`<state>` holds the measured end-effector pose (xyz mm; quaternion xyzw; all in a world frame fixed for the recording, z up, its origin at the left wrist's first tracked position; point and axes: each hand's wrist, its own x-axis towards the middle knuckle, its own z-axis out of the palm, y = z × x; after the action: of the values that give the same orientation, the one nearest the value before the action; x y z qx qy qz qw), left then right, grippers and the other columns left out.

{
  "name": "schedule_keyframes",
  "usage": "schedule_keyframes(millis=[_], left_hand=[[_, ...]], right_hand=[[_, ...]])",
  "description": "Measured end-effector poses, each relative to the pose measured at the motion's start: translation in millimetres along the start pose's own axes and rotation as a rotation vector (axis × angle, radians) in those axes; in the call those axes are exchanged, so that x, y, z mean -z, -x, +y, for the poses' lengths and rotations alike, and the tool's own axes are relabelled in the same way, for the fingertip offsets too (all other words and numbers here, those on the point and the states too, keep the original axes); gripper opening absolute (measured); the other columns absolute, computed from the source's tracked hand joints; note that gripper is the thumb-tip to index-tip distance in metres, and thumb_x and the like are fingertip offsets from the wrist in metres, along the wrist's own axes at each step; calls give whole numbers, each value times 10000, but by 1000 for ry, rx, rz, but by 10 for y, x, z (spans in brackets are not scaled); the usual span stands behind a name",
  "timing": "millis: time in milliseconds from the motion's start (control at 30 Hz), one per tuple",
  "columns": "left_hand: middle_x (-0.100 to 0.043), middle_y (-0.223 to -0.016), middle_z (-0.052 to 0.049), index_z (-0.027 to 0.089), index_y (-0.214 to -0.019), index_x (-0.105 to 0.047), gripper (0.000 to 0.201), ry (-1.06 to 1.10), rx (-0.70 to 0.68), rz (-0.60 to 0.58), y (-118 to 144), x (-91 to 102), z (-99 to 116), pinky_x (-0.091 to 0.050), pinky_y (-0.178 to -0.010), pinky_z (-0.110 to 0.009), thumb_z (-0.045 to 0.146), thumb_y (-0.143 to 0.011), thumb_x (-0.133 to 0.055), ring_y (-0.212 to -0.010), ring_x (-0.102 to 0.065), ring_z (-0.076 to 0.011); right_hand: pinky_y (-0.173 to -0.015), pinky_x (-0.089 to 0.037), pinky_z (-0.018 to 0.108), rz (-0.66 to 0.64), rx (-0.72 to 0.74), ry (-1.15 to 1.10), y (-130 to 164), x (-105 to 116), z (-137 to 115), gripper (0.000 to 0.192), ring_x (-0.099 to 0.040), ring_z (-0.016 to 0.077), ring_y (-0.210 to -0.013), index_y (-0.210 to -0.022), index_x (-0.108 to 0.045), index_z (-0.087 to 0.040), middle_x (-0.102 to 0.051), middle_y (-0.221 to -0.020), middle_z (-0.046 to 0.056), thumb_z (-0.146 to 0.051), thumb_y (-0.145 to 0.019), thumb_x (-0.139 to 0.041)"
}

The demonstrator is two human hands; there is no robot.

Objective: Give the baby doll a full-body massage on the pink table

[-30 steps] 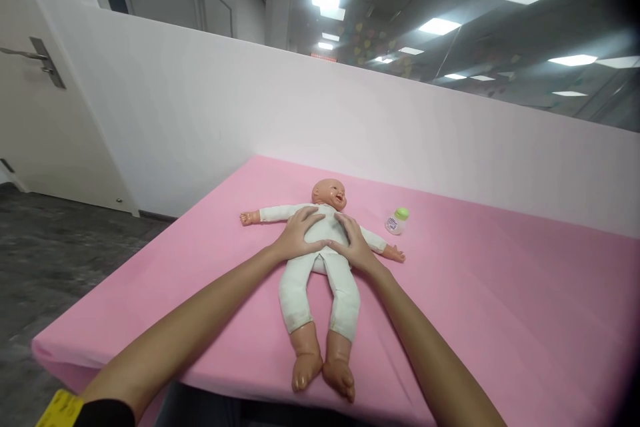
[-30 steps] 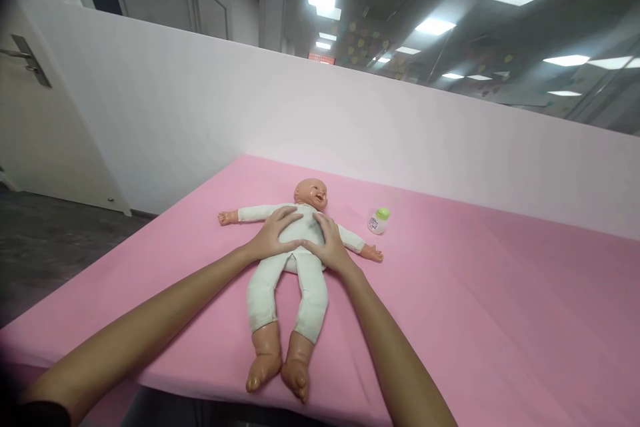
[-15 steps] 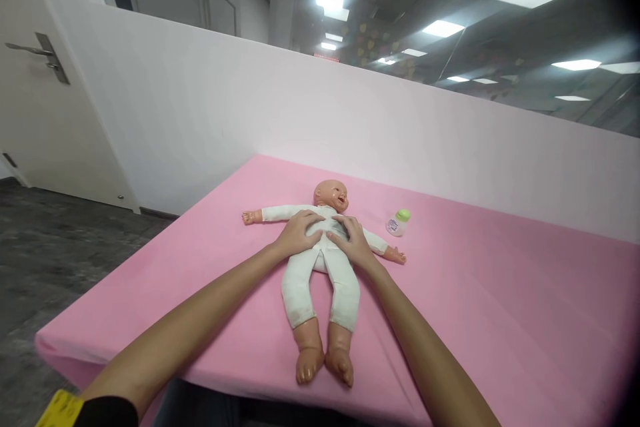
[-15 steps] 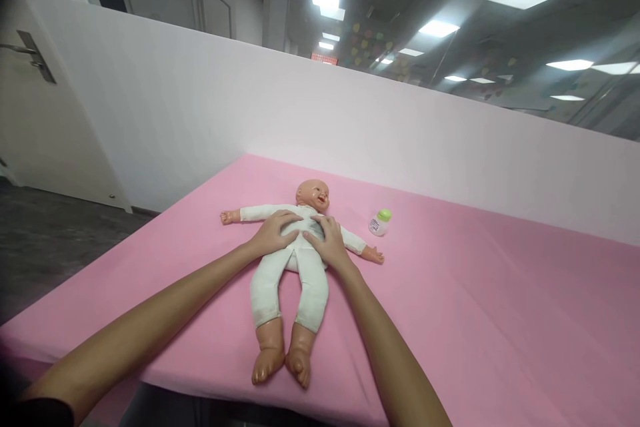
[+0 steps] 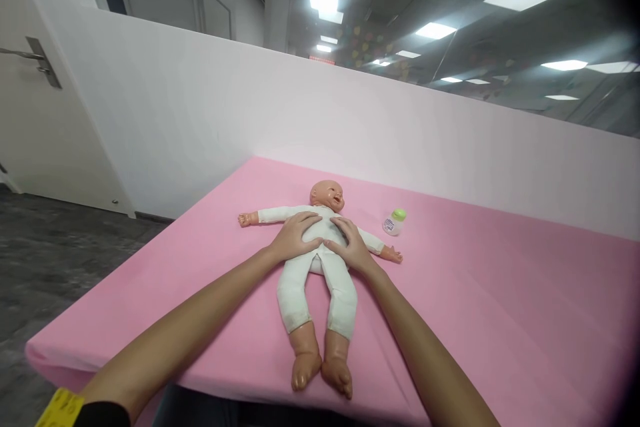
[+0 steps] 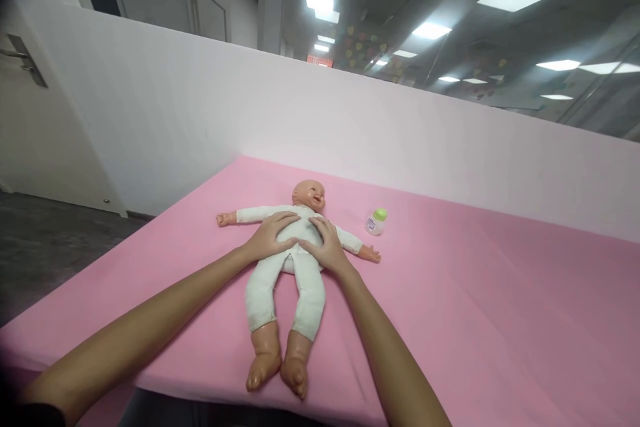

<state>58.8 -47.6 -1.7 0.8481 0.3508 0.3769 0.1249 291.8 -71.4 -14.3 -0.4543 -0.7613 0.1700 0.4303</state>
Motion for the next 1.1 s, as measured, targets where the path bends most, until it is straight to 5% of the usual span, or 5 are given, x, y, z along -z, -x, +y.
schedule_keyframes(millis=[200, 467, 767, 933, 1100], left_hand=[[-694, -1192, -67, 234, -1153, -669, 305, 44, 35, 54, -60, -24, 16, -467, -1069, -494, 349, -872, -685, -1187, -600, -295], [-647, -1137, -68, 238, -1173, -672, 301, -27, -10, 115, -7, -28, 55, -475, -1039, -483, 361, -898, -669, -1151, -590, -281], [-399, -1655, -129, 236, -1524, -506, 672, -38, -6, -31, -9, -101, -108, -283, -1262, -589, 553, -944, -631, -1560, -303, -374], [-552, -1516, -126, 235, -1434, -572, 569, 2, -43, -36, -39, -65, -99, -351, -1230, -543, 491, -933, -654, -1454, -457, -339], [-637, -1253, -87, 236, -1214, -624, 341, -13, -14, -8, -51, -30, -18, -459, -1061, -517, 383, -908, -650, -1229, -567, -308]], right_hand=[[-1086, -464, 523, 133, 3, 61, -80, -67, -70, 287, -583, 298, -1168, -1082, -677, -262, -636, -1150, 70, -420, -854, -749], [-1029, -519, 486, 286, 66, 100, 10, -108, -135, 319, -600, 297, -1156, -1135, -715, -250, -657, -1161, 100, -423, -870, -751], [-1143, -461, 540, 108, 2, 105, -27, -42, -62, 450, -614, 329, -1260, -1230, -743, -242, -714, -1288, 114, -457, -836, -774], [-1191, -409, 563, 23, -35, 137, -30, -34, -51, 569, -530, 345, -1373, -1361, -659, -240, -620, -1433, 129, -502, -863, -747], [-1101, -460, 553, 53, -42, 135, -71, -29, -104, 412, -597, 334, -1225, -1181, -710, -234, -696, -1235, 108, -472, -850, -769]])
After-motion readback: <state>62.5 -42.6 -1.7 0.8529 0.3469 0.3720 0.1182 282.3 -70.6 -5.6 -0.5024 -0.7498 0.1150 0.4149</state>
